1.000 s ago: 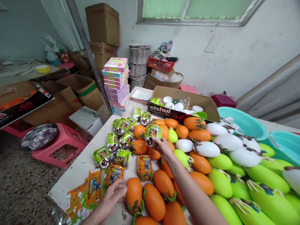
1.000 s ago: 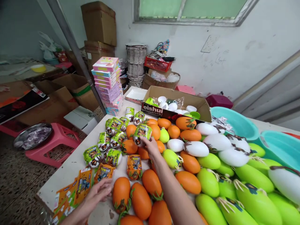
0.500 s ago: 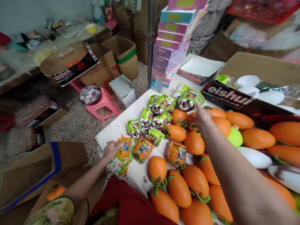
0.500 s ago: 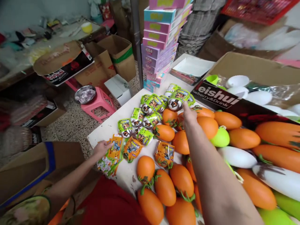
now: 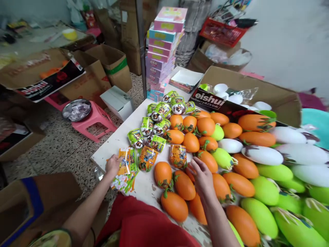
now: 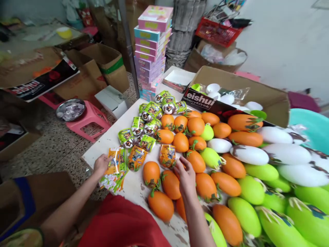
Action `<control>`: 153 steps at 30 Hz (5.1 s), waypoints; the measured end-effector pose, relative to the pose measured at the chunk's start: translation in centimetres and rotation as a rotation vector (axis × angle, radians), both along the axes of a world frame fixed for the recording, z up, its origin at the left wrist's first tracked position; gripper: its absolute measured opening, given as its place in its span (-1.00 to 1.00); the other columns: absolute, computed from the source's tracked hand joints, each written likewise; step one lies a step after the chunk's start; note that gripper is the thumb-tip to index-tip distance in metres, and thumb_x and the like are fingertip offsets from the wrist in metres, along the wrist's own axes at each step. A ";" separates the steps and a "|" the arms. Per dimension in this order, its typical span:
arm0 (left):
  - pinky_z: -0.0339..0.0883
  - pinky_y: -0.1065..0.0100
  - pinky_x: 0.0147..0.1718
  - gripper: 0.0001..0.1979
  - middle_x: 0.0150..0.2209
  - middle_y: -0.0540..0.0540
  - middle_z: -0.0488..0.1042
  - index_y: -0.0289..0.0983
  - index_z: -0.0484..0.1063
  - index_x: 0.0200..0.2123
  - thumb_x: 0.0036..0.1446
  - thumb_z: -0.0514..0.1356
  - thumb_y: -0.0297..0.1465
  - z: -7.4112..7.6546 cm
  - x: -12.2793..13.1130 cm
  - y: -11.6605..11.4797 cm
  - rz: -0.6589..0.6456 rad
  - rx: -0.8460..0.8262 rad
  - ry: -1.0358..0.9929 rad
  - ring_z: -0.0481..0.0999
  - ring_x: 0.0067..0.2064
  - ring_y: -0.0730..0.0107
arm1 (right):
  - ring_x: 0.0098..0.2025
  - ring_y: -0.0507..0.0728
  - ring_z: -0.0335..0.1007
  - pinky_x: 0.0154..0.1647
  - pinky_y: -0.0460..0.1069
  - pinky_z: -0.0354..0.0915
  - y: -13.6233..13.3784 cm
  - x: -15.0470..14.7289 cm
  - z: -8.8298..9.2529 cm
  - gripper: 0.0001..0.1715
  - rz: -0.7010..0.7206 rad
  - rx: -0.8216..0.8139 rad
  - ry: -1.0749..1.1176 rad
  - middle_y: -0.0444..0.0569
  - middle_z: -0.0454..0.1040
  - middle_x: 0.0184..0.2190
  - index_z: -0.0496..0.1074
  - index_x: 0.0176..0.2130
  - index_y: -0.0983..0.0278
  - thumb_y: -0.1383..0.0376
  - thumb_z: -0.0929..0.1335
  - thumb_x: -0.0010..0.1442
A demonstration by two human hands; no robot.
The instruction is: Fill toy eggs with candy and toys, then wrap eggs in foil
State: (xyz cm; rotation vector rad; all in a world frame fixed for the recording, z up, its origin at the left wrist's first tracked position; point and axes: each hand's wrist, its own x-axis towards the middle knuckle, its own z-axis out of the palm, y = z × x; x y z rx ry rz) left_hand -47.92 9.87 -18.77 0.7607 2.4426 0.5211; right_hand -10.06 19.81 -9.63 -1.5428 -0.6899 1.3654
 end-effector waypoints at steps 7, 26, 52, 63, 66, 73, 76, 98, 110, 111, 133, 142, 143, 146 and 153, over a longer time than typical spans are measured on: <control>0.14 0.41 -0.41 -0.79 -0.59 0.03 0.37 -0.24 0.40 -0.55 0.06 0.15 -0.29 3.0 -0.2 -1.6 -0.059 0.230 -0.080 0.34 -0.45 0.36 | -0.13 0.23 0.48 -0.13 0.09 0.46 -6.7 -2.8 -0.6 -0.33 0.243 0.002 -0.108 0.05 0.54 -0.08 0.48 -0.08 0.25 -0.06 0.53 -0.09; -0.04 0.44 -0.52 -0.49 -0.61 0.10 0.07 -0.22 0.09 -0.64 -0.04 0.22 0.01 10.5 11.0 0.0 -0.332 0.438 -0.516 0.10 -0.51 0.49 | -0.47 0.10 0.33 -0.43 -0.02 0.28 -5.8 -6.2 -0.3 -0.50 0.444 0.095 -0.003 -0.09 0.44 -0.53 0.44 -0.49 0.27 -0.11 0.48 -0.08; 0.36 0.31 -0.19 -0.73 -0.42 -0.07 0.53 -0.30 0.53 -0.47 -0.02 0.33 -0.19 11.9 13.3 9.4 -0.401 0.482 -0.847 0.49 -0.24 0.23 | -0.40 0.16 0.34 -0.31 0.02 0.30 0.7 -5.2 0.2 -0.66 0.363 0.203 -0.199 -0.07 0.49 -0.48 0.46 -0.45 0.22 0.01 0.41 0.07; 0.45 0.24 -0.08 -0.68 -0.14 -0.23 0.62 -0.34 0.56 -0.16 0.01 0.40 -0.33 14.1 14.3 7.4 -0.212 0.353 -1.553 0.60 -0.07 0.10 | -0.53 0.11 0.38 -0.47 0.00 0.36 0.0 -5.8 -0.6 -0.43 0.631 0.230 -0.213 -0.07 0.49 -0.56 0.43 -0.46 0.25 -0.18 0.30 0.13; 0.46 0.20 -0.05 -0.66 -0.13 -0.19 0.62 -0.30 0.53 -0.09 0.06 0.37 -0.31 14.7 12.8 7.4 -0.098 0.475 -1.490 0.59 -0.05 0.09 | -0.37 0.15 0.45 -0.33 0.03 0.40 2.4 -5.3 0.3 -0.48 0.685 0.296 -0.408 -0.02 0.54 -0.39 0.48 -0.28 0.26 -0.09 0.24 0.25; 0.45 0.20 -0.01 -0.52 -0.07 -0.16 0.61 -0.26 0.44 0.02 -0.01 0.35 -0.51 11.4 10.5 7.6 0.093 0.492 -1.347 0.60 -0.03 0.14 | 0.22 0.39 0.08 0.21 0.28 0.04 13.2 -8.0 0.0 -0.44 0.847 0.373 -1.035 0.18 0.30 0.15 0.38 0.06 0.24 0.41 0.42 0.04; 0.48 0.21 -0.06 -0.55 -0.10 -0.18 0.62 -0.29 0.46 -0.04 -0.06 0.39 -0.49 10.0 10.8 7.4 0.142 0.497 -1.296 0.62 -0.07 0.12 | 0.19 0.43 0.08 0.16 0.34 0.03 15.0 -9.6 -1.1 -0.41 0.918 0.331 -1.199 0.23 0.30 0.10 0.42 0.00 0.26 0.44 0.47 -0.08; 0.45 0.11 0.01 -0.80 -0.19 -0.19 0.64 -0.33 0.53 -0.18 0.07 0.32 -0.49 13.4 15.5 9.5 0.076 0.431 -1.575 0.63 -0.12 0.14 | -0.03 0.28 0.48 -0.27 0.11 0.50 -0.8 -4.6 3.9 -0.29 -0.077 0.084 0.420 -0.01 0.42 0.09 0.23 0.09 0.07 -0.03 0.43 0.01; 0.43 0.33 -0.31 -0.68 -0.32 -0.20 0.64 -0.38 0.61 -0.22 -0.07 0.42 -0.33 16.8 13.6 8.5 -0.477 0.102 -1.301 0.58 -0.39 0.30 | -0.18 0.22 0.56 -0.33 0.08 0.52 -4.0 0.9 4.5 -0.38 0.683 -0.296 0.575 0.00 0.54 -0.07 0.36 0.01 0.18 0.21 0.53 -0.03; 0.43 0.33 -0.29 -0.67 -0.30 -0.20 0.64 -0.38 0.61 -0.22 -0.06 0.42 -0.32 16.9 13.7 8.6 -0.514 0.090 -1.295 0.58 -0.37 0.31 | -0.17 0.22 0.56 -0.31 0.08 0.52 -4.1 0.8 4.4 -0.36 0.719 -0.304 0.586 0.01 0.54 -0.05 0.36 0.04 0.18 0.20 0.53 -0.03; 0.33 0.22 -0.05 -0.38 0.01 -0.22 0.52 -0.29 0.44 0.07 0.02 0.32 -0.05 18.1 15.4 5.3 -0.694 0.259 -0.957 0.47 0.02 0.13 | 0.05 0.31 0.46 0.09 0.20 0.35 -10.2 -1.0 4.1 -0.28 0.509 -0.008 0.787 0.02 0.51 0.04 0.40 0.06 0.14 0.13 0.54 -0.10; 0.27 0.16 0.09 -0.33 0.05 -0.20 0.53 -0.31 0.40 0.13 -0.06 0.40 -0.23 17.4 16.7 1.0 -0.723 -0.003 -1.281 0.45 0.09 0.06 | 0.18 0.33 0.34 0.23 0.24 0.22 -13.4 -0.9 4.4 -0.02 0.528 0.038 0.632 0.01 0.40 0.18 0.22 0.23 0.09 0.07 0.57 -0.09; 0.27 0.14 0.10 -0.34 0.04 -0.19 0.53 -0.30 0.40 0.13 -0.05 0.39 -0.23 17.5 16.7 1.0 -0.740 -0.026 -1.275 0.45 0.09 0.06 | 0.20 0.32 0.32 0.25 0.23 0.20 -13.4 -0.7 4.5 -0.06 0.543 0.041 0.624 0.01 0.40 0.18 0.24 0.22 0.09 0.01 0.55 -0.06; 0.28 0.13 0.11 -0.31 0.07 -0.17 0.51 -0.28 0.37 0.16 -0.06 0.40 -0.24 17.7 17.0 1.2 -0.783 -0.011 -1.245 0.44 0.11 0.06 | 0.19 0.31 0.34 0.25 0.23 0.19 -12.9 -0.1 4.7 -0.25 0.526 0.035 0.629 0.03 0.42 0.16 0.36 0.14 0.12 -0.09 0.48 0.04; 0.32 0.15 0.03 -0.33 0.00 -0.21 0.55 -0.33 0.44 0.09 -0.07 0.41 -0.14 16.8 17.8 0.4 -0.775 -0.038 -1.269 0.48 0.06 0.02 | 0.02 0.31 0.47 0.19 0.25 0.24 -13.8 0.3 3.6 -0.39 0.444 0.009 0.591 0.06 0.56 -0.02 0.48 -0.02 0.23 0.01 0.52 0.00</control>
